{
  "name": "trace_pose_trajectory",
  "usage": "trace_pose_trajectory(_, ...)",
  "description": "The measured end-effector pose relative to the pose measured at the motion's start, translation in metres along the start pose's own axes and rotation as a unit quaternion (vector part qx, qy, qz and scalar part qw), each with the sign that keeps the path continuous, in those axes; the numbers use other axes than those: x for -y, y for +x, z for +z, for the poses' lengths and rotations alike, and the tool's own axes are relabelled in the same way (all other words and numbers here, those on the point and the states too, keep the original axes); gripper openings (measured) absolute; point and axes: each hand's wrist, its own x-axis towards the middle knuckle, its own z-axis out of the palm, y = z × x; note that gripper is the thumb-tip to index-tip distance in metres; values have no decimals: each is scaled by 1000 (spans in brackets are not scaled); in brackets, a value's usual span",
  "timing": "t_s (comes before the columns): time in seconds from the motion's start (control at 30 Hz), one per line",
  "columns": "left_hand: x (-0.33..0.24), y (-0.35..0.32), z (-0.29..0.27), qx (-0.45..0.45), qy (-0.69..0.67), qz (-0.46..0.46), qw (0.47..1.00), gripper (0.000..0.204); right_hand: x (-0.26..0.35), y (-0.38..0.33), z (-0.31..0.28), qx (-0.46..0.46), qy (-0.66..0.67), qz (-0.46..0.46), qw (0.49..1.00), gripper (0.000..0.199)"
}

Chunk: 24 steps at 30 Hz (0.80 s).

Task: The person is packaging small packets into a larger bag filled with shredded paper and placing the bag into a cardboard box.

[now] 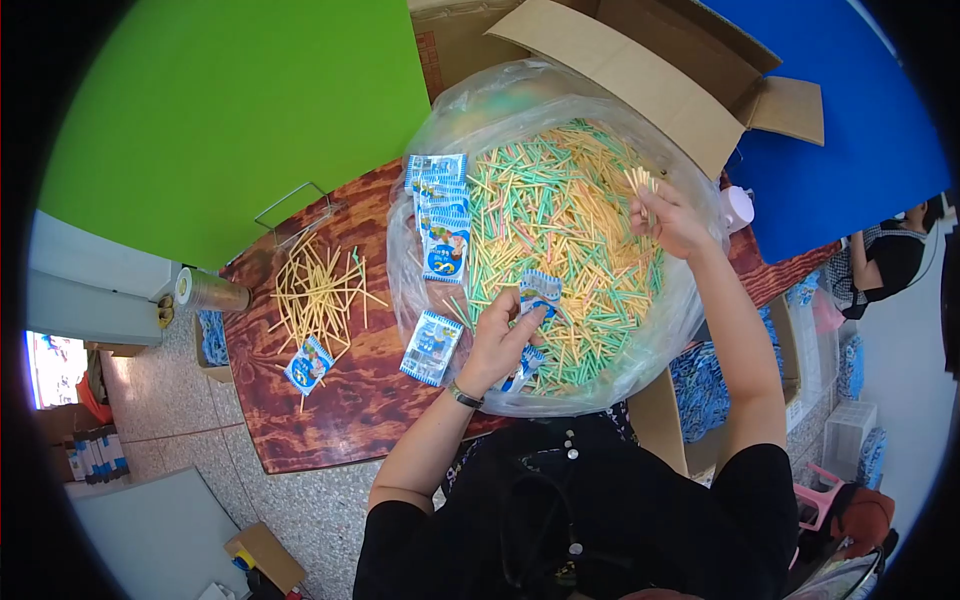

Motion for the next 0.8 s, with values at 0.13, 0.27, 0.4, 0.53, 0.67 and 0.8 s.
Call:
trace_pose_trajectory(0.13, -4, 0, -6, -32, 70, 26, 997, 20, 30, -24, 36, 138, 202, 81, 966, 22)
trace_pose_trajectory(0.27, 4, 5, -9, -96, 149, 127, 976, 22, 79, -51, 71, 228, 4, 76, 971, 20)
trace_pose_trajectory(0.4, -5, 8, -15, -147, 297, 218, 918, 23, 131, -59, 100, 351, -360, -55, 863, 21)
trace_pose_trajectory(0.53, -8, 6, -16, -167, 299, 210, 916, 22, 141, -59, 115, 354, -566, -193, 719, 19)
trace_pose_trajectory(0.67, -5, 7, -20, -191, 306, 252, 898, 21, 153, -62, 137, 340, -669, -199, 630, 15)
trace_pose_trajectory(0.8, -9, 7, -19, -190, 329, 314, 870, 22, 154, -57, 156, 342, -733, -189, 557, 15)
